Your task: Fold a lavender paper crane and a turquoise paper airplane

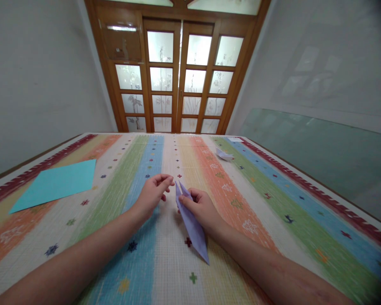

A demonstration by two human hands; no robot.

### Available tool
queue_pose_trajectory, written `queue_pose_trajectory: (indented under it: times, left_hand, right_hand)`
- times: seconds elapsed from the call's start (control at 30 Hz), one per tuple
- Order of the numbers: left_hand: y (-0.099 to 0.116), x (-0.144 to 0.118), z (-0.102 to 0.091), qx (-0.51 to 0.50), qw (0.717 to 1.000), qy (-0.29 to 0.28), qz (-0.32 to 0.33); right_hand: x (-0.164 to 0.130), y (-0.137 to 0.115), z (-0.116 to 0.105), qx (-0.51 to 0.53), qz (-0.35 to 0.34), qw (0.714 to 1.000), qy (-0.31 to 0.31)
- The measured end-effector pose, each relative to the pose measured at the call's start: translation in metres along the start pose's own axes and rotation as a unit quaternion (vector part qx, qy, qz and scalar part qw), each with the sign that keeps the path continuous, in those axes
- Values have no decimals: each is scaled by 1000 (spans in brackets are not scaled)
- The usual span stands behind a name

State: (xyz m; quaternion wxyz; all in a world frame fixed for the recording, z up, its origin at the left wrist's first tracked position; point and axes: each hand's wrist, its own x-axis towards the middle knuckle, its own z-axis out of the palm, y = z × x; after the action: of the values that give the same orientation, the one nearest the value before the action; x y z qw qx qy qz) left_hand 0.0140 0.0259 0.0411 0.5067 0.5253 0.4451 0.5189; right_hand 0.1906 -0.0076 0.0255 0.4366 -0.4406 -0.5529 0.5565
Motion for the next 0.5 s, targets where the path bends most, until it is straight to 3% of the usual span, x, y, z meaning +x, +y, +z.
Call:
queue_pose_trajectory:
  times: [0.1,0.3,0.5]
  left_hand:
    - [-1,-8,6,35,997,-56,-31]
    - [3,-10,6,-32,996,-85,-25]
    - [2,-9,2,-51,993,-110,-13]
  right_hand:
    - [1,1,-1,2,-11,1000,9]
    - [1,4,-3,116,32,991,-64]
    - [3,8,-5,156,53,981,-104]
